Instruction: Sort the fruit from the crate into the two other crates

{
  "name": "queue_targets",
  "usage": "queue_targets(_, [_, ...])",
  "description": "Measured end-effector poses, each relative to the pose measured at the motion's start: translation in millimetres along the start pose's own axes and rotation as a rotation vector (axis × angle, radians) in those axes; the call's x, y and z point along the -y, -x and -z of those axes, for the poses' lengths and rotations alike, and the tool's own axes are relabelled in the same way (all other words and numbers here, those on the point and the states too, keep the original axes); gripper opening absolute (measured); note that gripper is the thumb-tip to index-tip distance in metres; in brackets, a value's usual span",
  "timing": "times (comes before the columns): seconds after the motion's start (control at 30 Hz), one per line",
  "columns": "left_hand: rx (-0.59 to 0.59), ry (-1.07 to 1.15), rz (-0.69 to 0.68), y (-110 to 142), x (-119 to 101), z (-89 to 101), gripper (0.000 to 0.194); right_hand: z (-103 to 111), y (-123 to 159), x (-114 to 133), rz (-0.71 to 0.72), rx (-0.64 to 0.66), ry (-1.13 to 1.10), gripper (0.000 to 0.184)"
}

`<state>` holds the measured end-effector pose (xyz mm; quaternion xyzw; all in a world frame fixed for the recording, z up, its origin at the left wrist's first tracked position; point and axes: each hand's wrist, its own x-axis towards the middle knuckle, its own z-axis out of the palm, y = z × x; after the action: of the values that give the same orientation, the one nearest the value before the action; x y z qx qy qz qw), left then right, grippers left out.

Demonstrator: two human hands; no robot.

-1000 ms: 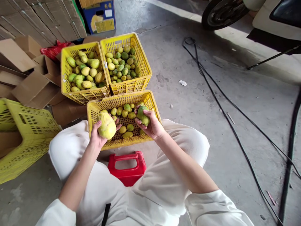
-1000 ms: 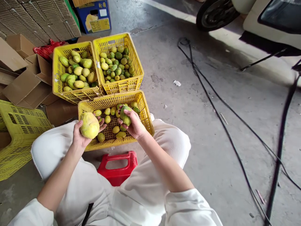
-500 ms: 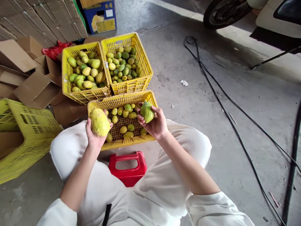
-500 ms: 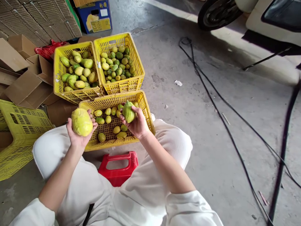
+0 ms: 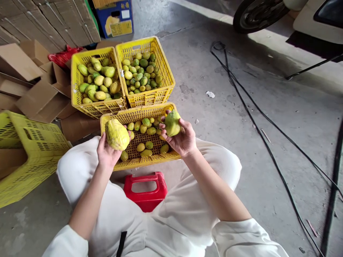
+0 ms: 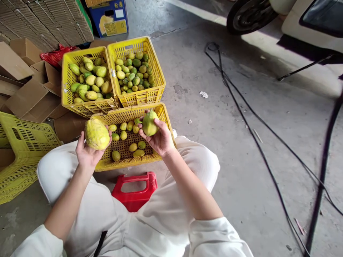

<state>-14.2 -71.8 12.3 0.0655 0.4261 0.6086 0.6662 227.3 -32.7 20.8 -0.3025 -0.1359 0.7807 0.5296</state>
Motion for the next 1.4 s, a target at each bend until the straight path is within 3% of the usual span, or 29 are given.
queue_targets(0.27, [0.061, -0.053, 0.040, -1.8, 5.5, 2.7, 0.053, -0.7, -0.8, -5.8, -0.053, -0.001, -0.033, 0.033])
queue_targets(0.63, [0.014, 0.013, 0.010, -1.7, 0.5, -0.6, 0.053, -1.8, 1.6, -1.4, -0.013, -0.020, -0.017, 0.028])
queue_targets(0.8, [0.081, -0.064, 0.010, -5.0, 7.1, 5.1, 0.065, 2.8, -2.8, -8.7, -0.023, 0.017, -0.043, 0.043])
queue_targets(0.93, [0.081, -0.096, 0.067, -1.2, 6.2, 3.7, 0.068, 2.7, -3.0, -7.4, -0.008, 0.007, -0.030, 0.042])
queue_targets(1.1, [0.069, -0.013, 0.087, 0.6, -0.2, 0.6, 0.059, 1.1, 0.4, -0.3, -0.037, 0.058, 0.000, 0.043])
queue_targets(1.2, [0.012, -0.008, 0.083, -2.9, 0.8, -0.7, 0.049, 0.3, 1.0, -1.8, -0.065, 0.077, 0.032, 0.047])
queue_targets(1.33, [-0.188, -0.035, 0.037, -8.8, 9.8, -0.7, 0.033, 0.3, -0.5, -8.8, -0.097, 0.125, 0.010, 0.045])
queue_targets(1.4, [-0.206, -0.025, 0.029, -10.3, 13.8, 0.9, 0.028, 0.6, -1.5, -11.4, -0.087, 0.111, 0.011, 0.044])
